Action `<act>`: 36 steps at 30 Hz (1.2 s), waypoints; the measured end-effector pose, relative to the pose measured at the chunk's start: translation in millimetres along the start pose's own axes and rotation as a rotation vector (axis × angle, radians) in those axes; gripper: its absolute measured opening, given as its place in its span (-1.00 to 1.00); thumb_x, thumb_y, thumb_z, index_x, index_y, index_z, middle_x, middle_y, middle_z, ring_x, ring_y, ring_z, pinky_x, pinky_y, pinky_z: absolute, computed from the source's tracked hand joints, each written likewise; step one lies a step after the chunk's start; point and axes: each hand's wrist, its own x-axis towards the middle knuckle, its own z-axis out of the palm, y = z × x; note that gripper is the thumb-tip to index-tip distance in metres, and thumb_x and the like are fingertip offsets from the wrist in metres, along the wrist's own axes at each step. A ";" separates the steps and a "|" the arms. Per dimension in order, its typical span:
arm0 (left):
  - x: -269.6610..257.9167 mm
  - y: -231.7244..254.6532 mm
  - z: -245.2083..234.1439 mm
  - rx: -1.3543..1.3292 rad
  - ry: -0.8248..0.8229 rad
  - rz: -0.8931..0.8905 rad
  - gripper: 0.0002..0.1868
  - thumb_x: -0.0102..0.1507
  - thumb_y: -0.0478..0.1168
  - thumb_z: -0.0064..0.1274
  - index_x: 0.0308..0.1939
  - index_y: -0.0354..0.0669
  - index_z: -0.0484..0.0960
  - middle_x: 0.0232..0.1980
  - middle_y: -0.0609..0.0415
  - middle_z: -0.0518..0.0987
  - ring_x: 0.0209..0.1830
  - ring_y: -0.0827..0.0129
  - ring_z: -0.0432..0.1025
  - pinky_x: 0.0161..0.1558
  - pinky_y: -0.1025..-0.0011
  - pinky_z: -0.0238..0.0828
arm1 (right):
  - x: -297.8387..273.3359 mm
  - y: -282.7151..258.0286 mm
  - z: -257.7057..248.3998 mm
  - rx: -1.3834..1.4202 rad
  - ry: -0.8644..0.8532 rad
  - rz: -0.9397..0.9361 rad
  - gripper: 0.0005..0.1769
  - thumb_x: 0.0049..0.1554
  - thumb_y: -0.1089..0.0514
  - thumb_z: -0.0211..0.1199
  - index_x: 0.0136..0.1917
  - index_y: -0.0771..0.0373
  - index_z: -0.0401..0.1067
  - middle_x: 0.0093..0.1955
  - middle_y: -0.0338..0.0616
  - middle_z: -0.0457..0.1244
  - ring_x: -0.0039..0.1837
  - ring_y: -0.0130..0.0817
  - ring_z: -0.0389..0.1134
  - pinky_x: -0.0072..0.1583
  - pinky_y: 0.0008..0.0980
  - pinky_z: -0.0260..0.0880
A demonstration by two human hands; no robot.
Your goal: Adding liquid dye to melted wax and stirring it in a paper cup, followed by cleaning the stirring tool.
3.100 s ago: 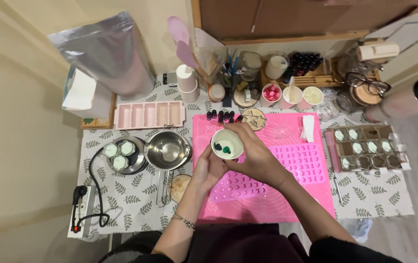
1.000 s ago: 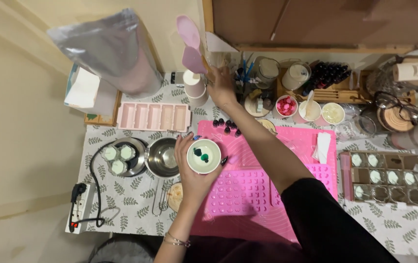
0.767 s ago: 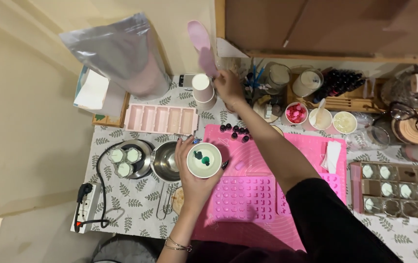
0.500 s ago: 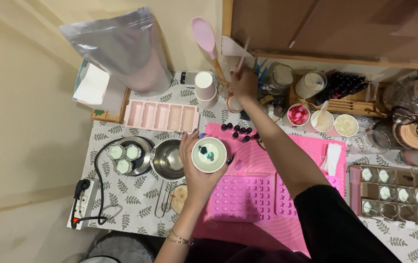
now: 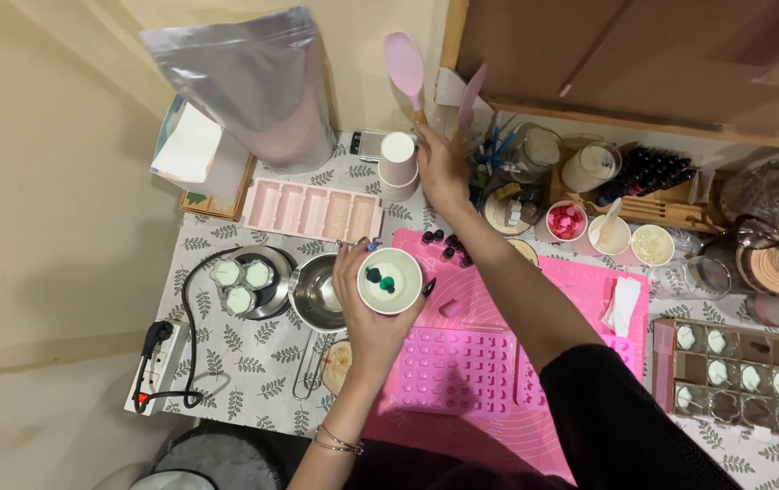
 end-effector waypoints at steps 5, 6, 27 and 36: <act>0.2 -2.2 -4.3 -0.008 0.016 0.007 -0.04 -0.05 -0.20 0.47 0.35 -0.25 0.27 0.45 -0.12 0.29 0.61 -0.14 0.01 0.54 -0.05 -0.03 | 5.3 14.3 1.2 0.052 -0.190 0.117 -0.78 0.27 0.20 0.16 0.20 0.17 0.44 0.13 0.05 0.35 0.12 0.03 0.41 0.12 -0.11 0.41; 0.2 -2.6 -6.1 -0.006 0.027 0.017 -0.04 -0.05 -0.20 0.47 0.35 -0.25 0.27 0.45 -0.12 0.30 0.61 -0.14 0.01 0.54 -0.05 -0.02 | 4.1 11.9 -3.4 0.104 -0.213 0.121 -0.81 0.31 0.21 0.12 0.18 0.21 0.42 0.11 0.05 0.37 0.10 0.02 0.42 0.10 -0.12 0.42; -45.6 39.5 -7.3 -0.110 -0.165 0.184 -0.05 -0.03 -0.22 0.53 0.34 -0.20 0.30 0.33 -0.06 0.38 0.53 -0.18 0.03 0.49 -0.04 0.05 | -189.6 -140.6 -319.2 0.310 -0.234 -0.031 -0.85 0.29 0.32 0.15 0.12 0.35 0.44 -0.06 -0.09 0.41 -0.06 -0.44 0.50 -0.08 -0.51 0.56; -70.8 45.4 -13.8 -0.159 -0.259 0.121 -0.11 -0.01 -0.15 0.51 0.32 -0.17 0.37 0.33 -0.01 0.39 0.58 -0.12 -0.07 0.53 -0.04 -0.04 | -193.2 -160.8 -327.2 0.100 -0.260 -0.162 -0.86 0.25 0.32 0.16 0.08 0.38 0.45 -0.07 -0.03 0.40 -0.23 -0.42 0.43 -0.21 -0.44 0.42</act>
